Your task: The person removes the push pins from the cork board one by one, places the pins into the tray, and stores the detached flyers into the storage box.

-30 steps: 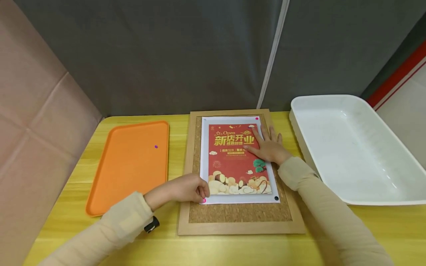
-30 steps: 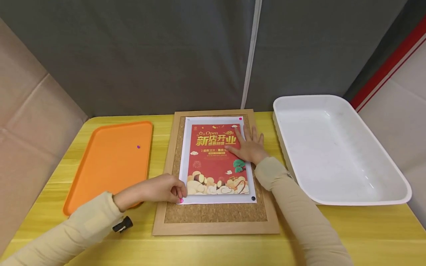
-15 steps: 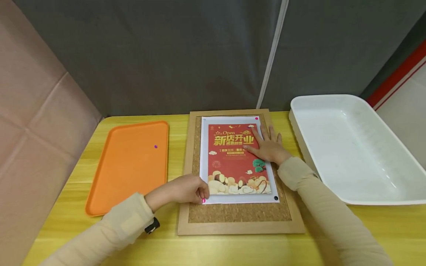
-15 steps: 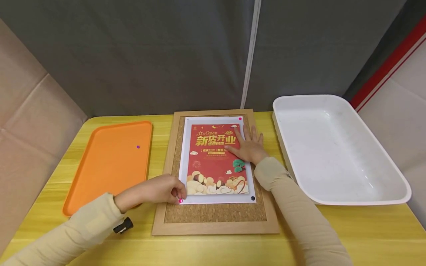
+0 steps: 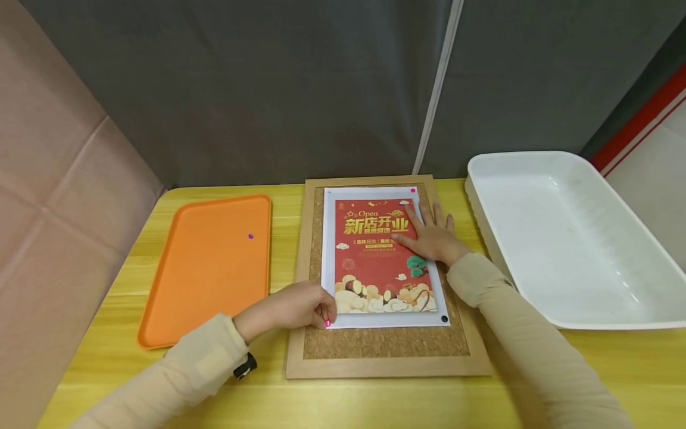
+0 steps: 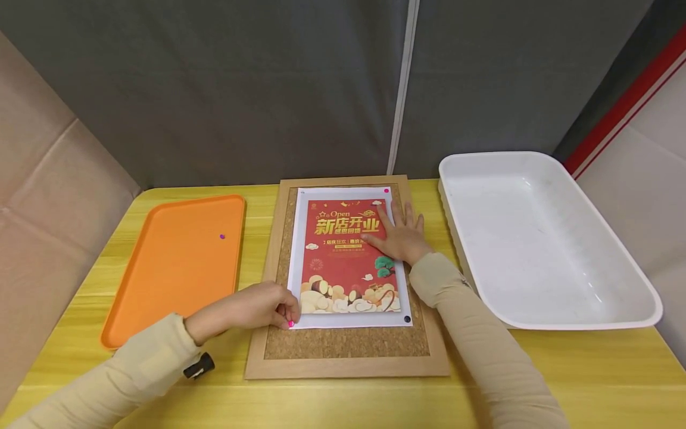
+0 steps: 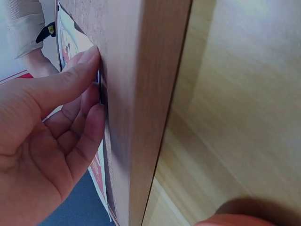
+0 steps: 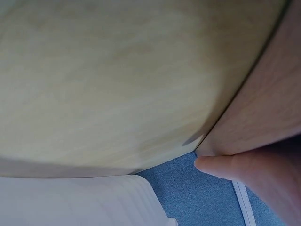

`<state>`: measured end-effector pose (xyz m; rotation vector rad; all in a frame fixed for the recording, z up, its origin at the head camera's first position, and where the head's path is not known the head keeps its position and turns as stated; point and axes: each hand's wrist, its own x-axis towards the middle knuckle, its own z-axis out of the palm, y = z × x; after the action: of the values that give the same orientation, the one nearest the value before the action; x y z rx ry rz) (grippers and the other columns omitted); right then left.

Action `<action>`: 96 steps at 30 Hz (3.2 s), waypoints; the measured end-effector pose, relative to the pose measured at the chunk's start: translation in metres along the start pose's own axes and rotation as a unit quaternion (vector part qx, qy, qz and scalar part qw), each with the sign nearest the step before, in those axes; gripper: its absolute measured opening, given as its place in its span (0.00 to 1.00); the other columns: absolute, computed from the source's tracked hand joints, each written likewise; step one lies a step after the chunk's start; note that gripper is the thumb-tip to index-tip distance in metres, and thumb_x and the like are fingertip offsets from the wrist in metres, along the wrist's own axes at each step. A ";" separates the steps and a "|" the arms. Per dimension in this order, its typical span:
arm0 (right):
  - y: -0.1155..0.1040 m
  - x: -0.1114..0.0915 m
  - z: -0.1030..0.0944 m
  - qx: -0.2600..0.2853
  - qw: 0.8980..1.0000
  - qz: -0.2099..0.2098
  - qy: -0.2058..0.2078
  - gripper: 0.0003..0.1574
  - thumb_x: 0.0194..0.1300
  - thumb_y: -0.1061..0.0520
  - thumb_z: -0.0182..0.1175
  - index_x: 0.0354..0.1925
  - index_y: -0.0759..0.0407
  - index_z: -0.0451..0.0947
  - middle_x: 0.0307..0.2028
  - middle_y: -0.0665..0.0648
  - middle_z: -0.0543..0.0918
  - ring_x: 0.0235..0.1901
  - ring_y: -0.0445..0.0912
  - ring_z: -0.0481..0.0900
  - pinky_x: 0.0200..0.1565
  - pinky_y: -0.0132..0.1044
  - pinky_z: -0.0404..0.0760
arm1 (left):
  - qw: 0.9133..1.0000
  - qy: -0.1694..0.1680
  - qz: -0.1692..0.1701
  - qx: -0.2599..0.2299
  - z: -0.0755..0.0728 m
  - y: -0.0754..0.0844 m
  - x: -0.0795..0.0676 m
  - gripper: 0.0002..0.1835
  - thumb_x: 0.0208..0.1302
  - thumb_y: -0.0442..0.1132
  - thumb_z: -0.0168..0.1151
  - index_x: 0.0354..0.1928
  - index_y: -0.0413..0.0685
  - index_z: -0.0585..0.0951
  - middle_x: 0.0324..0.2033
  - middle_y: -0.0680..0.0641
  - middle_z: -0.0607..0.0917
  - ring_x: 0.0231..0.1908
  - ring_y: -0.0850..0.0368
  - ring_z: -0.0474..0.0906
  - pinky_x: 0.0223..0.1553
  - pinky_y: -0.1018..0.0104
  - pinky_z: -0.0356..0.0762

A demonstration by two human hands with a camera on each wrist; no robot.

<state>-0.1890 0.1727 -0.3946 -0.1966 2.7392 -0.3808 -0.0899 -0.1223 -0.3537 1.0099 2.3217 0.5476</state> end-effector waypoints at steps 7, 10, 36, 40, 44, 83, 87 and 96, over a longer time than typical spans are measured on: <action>0.000 0.000 0.001 0.000 1.000 0.000 -0.001 0.57 0.64 0.26 0.43 0.76 0.49 0.29 0.75 0.63 0.27 0.72 0.66 0.21 0.67 0.70 0.28 | 1.000 -0.011 0.002 0.006 0.001 -0.003 0.001 0.03 0.54 0.33 0.69 0.29 0.48 0.84 0.23 0.56 0.82 0.26 0.70 0.71 0.32 0.78 0.71; 0.001 0.000 0.001 0.001 1.000 0.000 -0.002 0.57 0.64 0.26 0.43 0.76 0.48 0.29 0.75 0.63 0.27 0.72 0.66 0.20 0.67 0.71 0.28 | 1.000 -0.014 0.004 0.009 0.000 -0.003 0.001 0.03 0.55 0.33 0.69 0.29 0.48 0.83 0.23 0.56 0.82 0.26 0.70 0.70 0.32 0.78 0.71; 0.003 0.003 0.001 -0.002 1.000 -0.001 -0.003 0.58 0.64 0.25 0.42 0.76 0.48 0.28 0.75 0.63 0.26 0.72 0.66 0.20 0.67 0.70 0.27 | 0.999 -0.035 0.023 -0.007 -0.001 -0.010 0.000 0.02 0.58 0.34 0.66 0.33 0.49 0.84 0.26 0.57 0.83 0.28 0.71 0.72 0.35 0.77 0.72; 0.003 0.004 0.001 -0.005 1.000 -0.002 -0.005 0.58 0.64 0.25 0.41 0.76 0.48 0.28 0.75 0.63 0.26 0.72 0.66 0.20 0.67 0.70 0.27 | 0.999 -0.038 0.024 -0.008 -0.002 -0.009 0.000 0.02 0.59 0.34 0.66 0.33 0.49 0.84 0.26 0.57 0.83 0.28 0.72 0.71 0.35 0.77 0.72; 0.003 0.004 0.001 -0.005 1.000 -0.002 -0.005 0.57 0.64 0.25 0.41 0.76 0.48 0.28 0.75 0.63 0.26 0.72 0.66 0.20 0.67 0.70 0.27 | 0.999 -0.036 0.032 -0.004 -0.002 -0.008 -0.001 0.02 0.59 0.35 0.65 0.33 0.49 0.84 0.25 0.57 0.82 0.28 0.72 0.71 0.35 0.78 0.72; -0.001 -0.002 -0.003 -0.004 1.000 0.001 -0.004 0.57 0.65 0.28 0.44 0.76 0.50 0.30 0.75 0.64 0.27 0.72 0.67 0.21 0.67 0.71 0.29 | 0.998 -0.023 0.052 -0.027 -0.004 -0.007 -0.003 0.02 0.56 0.39 0.68 0.31 0.50 0.84 0.23 0.58 0.82 0.26 0.75 0.69 0.32 0.79 0.71; 0.001 -0.001 -0.004 -0.003 1.000 0.000 0.001 0.56 0.65 0.28 0.43 0.76 0.50 0.30 0.75 0.64 0.27 0.72 0.67 0.21 0.67 0.71 0.29 | 0.998 0.009 0.042 -0.046 -0.010 -0.007 -0.008 0.03 0.57 0.39 0.68 0.32 0.49 0.84 0.24 0.57 0.82 0.27 0.73 0.70 0.32 0.78 0.72; -0.001 -0.001 -0.004 -0.003 1.000 -0.001 -0.005 0.57 0.65 0.27 0.43 0.76 0.50 0.30 0.75 0.64 0.27 0.72 0.67 0.21 0.67 0.71 0.29 | 0.994 0.075 0.006 -0.074 -0.029 -0.017 -0.019 0.05 0.58 0.39 0.67 0.36 0.46 0.84 0.24 0.55 0.81 0.26 0.68 0.71 0.30 0.76 0.74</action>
<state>-0.1893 0.1727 -0.3905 -0.2020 2.7313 -0.3719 -0.1059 -0.1520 -0.3350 0.9415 2.3653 0.8117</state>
